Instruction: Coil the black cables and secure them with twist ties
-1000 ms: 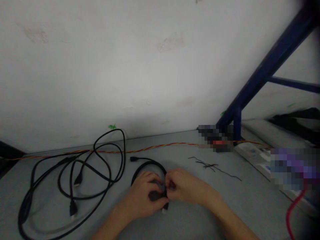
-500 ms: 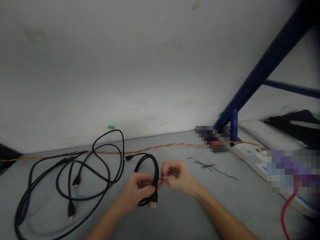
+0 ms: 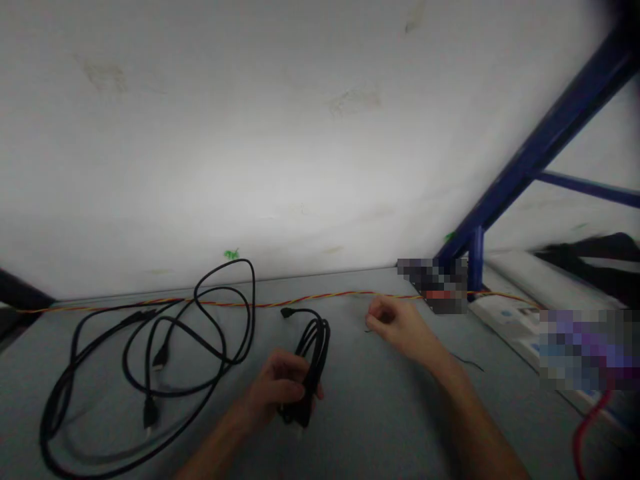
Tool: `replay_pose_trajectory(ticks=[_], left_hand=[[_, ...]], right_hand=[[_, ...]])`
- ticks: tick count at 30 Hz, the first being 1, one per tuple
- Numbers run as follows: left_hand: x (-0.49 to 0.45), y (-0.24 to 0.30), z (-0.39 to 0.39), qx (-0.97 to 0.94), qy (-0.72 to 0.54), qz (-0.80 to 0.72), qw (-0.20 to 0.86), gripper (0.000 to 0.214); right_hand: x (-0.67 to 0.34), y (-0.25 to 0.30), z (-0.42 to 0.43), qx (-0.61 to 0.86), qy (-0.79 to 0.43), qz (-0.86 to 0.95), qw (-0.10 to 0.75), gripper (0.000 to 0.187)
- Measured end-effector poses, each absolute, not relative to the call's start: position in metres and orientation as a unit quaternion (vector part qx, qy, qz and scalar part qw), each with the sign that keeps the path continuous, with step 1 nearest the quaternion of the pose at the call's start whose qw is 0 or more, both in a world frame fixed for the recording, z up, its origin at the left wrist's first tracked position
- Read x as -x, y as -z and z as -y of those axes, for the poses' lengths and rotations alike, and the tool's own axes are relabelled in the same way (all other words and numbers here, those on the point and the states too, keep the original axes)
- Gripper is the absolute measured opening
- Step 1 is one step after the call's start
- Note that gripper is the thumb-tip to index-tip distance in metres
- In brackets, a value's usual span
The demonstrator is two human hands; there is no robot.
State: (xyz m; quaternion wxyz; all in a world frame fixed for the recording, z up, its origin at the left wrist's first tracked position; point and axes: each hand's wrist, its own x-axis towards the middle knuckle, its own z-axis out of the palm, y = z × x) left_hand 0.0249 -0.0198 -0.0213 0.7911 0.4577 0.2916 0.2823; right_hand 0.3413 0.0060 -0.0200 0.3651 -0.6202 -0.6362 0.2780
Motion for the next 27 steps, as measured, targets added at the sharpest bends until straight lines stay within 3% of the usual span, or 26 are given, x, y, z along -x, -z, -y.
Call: replay_pose_trajectory(ticks=[8, 14, 19, 23, 27], left_hand=[[-0.026, -0.004, 0.019, -0.488, -0.207, -0.223, 0.818, 0.048], [-0.031, -0.003, 0.019, -0.477, -0.303, -0.257, 0.784, 0.063], [-0.027, -0.005, 0.018, -0.505, -0.315, -0.276, 0.755, 0.058], [-0.025, -0.015, 0.024, -0.577, -0.219, -0.267, 0.740, 0.065], [-0.015, -0.033, 0.030, -0.662, -0.183, -0.309, 0.658, 0.059]], right_hand=[[-0.381, 0.032, -0.008, 0.719, -0.167, 0.636, 0.223, 0.022], [-0.372, 0.028, -0.008, 0.705, -0.097, 0.642, 0.286, 0.032], [-0.325, 0.017, -0.005, 0.619, -0.344, 0.576, 0.409, 0.057], [-0.287, 0.011, 0.004, 0.546, -0.540, 0.515, 0.381, 0.074], [-0.275, 0.007, 0.008, 0.496, -0.629, 0.436, 0.410, 0.058]])
